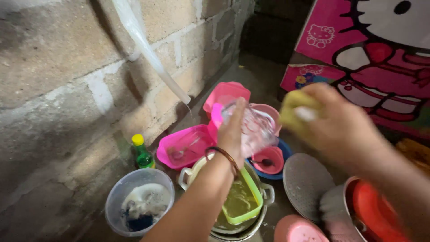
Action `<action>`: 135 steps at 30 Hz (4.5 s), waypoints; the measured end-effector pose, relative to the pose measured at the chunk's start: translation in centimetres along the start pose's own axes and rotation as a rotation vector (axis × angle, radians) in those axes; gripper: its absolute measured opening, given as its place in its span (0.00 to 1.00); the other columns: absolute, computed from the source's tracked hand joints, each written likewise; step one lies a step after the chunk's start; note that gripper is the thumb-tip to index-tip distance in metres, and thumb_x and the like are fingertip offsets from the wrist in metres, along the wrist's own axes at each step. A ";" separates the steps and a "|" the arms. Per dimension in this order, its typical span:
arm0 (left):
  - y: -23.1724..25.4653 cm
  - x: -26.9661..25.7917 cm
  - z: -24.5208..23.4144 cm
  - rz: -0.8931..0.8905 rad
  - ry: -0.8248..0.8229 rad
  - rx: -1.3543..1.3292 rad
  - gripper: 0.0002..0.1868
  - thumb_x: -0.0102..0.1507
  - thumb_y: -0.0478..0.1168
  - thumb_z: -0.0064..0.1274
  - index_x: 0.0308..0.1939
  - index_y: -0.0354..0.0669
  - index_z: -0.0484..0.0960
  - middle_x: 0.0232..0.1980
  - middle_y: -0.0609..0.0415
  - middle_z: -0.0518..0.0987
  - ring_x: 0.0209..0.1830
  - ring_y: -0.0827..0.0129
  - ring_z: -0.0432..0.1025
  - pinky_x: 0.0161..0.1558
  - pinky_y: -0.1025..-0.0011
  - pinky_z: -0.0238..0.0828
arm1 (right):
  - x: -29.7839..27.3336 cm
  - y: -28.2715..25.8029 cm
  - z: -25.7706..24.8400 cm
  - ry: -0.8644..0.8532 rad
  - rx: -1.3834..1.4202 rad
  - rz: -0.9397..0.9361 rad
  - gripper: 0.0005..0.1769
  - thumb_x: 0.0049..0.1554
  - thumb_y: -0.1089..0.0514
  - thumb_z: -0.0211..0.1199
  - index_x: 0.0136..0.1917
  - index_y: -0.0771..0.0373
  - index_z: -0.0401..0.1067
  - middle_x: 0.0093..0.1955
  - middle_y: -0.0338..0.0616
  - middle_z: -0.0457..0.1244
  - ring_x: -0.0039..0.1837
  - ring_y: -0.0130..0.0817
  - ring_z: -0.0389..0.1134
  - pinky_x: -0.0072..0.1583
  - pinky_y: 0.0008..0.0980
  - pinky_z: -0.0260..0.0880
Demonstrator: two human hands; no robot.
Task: Washing various plastic dishes, containers, and toys using a sponge and water at a ground-level tap.
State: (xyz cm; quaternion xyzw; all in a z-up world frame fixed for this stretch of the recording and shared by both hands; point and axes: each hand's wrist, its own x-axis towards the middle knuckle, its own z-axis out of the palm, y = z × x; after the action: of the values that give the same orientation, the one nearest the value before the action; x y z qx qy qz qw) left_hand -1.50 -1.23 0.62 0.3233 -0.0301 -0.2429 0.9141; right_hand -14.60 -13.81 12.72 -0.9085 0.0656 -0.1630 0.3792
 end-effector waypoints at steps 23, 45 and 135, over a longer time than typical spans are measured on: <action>-2.8 -1.8 0.5 -0.178 -0.254 -0.105 0.41 0.63 0.75 0.39 0.58 0.43 0.76 0.49 0.48 0.84 0.49 0.62 0.81 0.47 0.64 0.83 | -1.0 0.7 3.7 -0.055 -0.765 -0.408 0.08 0.50 0.47 0.63 0.42 0.48 0.74 0.32 0.43 0.69 0.38 0.48 0.72 0.41 0.52 0.69; -1.5 -7.3 2.2 0.338 -0.203 1.224 0.35 0.43 0.47 0.71 0.55 0.47 0.80 0.45 0.51 0.88 0.46 0.63 0.84 0.49 0.66 0.80 | 1.5 2.8 1.7 -0.045 -0.678 -0.341 0.11 0.52 0.45 0.65 0.46 0.48 0.79 0.44 0.44 0.71 0.46 0.49 0.72 0.48 0.48 0.71; 12.9 -4.2 -12.8 -0.089 -0.208 0.262 0.19 0.58 0.31 0.52 0.54 0.31 0.80 0.48 0.44 0.83 0.46 0.56 0.80 0.50 0.56 0.79 | 2.5 14.0 19.7 -0.456 1.017 0.737 0.24 0.58 0.53 0.58 0.65 0.64 0.64 0.54 0.62 0.68 0.49 0.48 0.73 0.46 0.38 0.77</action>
State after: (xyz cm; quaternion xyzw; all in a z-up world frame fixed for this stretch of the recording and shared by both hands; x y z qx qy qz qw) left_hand 3.00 16.74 -1.21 0.4137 -0.1413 -0.3092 0.8445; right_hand -5.39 -11.12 -9.54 -0.5464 0.2052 0.1627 0.7955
